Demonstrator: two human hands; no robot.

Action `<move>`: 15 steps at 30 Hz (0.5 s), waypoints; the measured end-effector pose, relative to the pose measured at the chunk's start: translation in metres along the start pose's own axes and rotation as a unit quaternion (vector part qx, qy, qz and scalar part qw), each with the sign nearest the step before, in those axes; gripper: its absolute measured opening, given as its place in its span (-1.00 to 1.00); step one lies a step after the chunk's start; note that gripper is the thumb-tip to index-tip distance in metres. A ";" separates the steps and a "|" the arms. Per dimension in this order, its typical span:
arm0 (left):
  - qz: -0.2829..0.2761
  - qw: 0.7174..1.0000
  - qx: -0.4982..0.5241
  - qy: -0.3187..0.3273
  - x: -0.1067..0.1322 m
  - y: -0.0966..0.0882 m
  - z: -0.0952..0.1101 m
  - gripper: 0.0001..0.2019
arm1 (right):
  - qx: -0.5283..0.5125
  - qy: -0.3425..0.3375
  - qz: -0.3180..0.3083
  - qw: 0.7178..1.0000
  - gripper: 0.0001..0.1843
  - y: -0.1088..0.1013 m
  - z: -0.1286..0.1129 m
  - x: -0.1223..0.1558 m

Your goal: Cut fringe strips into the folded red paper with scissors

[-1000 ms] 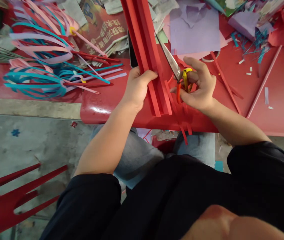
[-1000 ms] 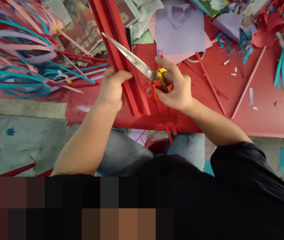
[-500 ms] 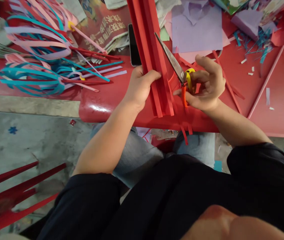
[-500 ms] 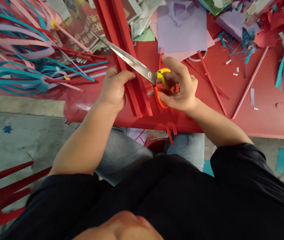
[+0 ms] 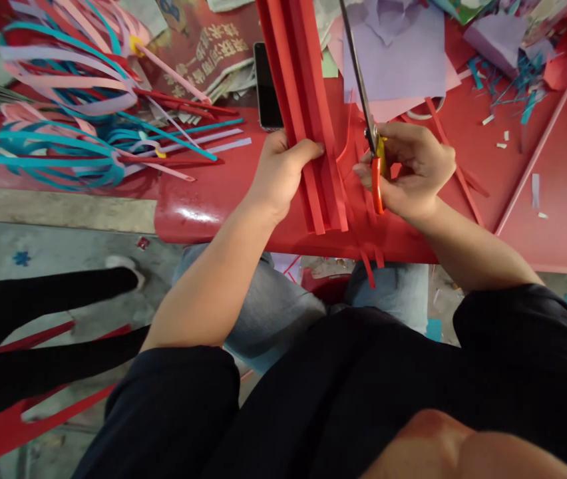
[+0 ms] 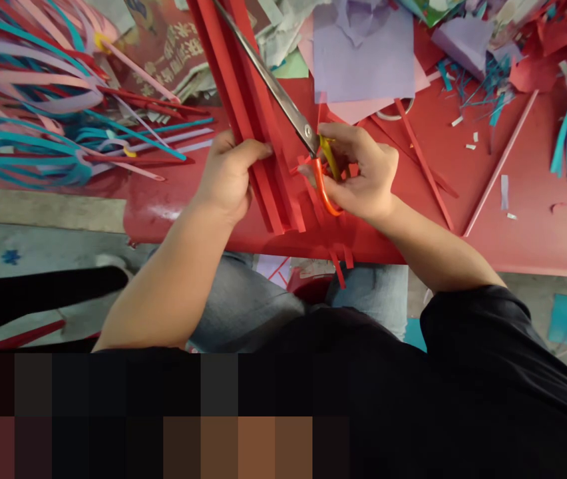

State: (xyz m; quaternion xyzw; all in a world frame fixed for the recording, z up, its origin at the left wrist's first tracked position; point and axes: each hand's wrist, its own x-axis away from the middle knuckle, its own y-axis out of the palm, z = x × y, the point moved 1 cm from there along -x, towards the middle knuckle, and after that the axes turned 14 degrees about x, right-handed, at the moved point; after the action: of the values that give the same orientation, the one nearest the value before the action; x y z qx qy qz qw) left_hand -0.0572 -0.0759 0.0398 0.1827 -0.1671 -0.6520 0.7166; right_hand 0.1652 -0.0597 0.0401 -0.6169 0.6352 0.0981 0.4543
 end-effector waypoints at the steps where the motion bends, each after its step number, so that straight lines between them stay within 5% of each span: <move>1: 0.001 1.000 -0.001 -0.004 0.000 0.000 0.000 -0.95 | -0.008 -0.006 0.007 1.000 -0.34 0.000 0.000 0.000; 6: 0.013 1.000 -0.001 -0.001 -0.001 0.000 0.001 -0.93 | -0.047 -0.048 0.032 0.997 -0.24 0.004 0.003 -0.002; 15: 0.192 0.964 0.064 0.172 -0.023 -0.012 0.048 -0.85 | -0.161 0.087 -0.155 0.971 0.07 0.011 -0.012 0.001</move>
State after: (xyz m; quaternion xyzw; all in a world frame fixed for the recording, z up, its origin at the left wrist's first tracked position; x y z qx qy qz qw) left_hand -0.0926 -0.0557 0.0762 0.3021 -0.1150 -0.4485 0.8333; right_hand 0.1505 -0.0659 0.0415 -0.7791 0.5444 0.0731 0.3020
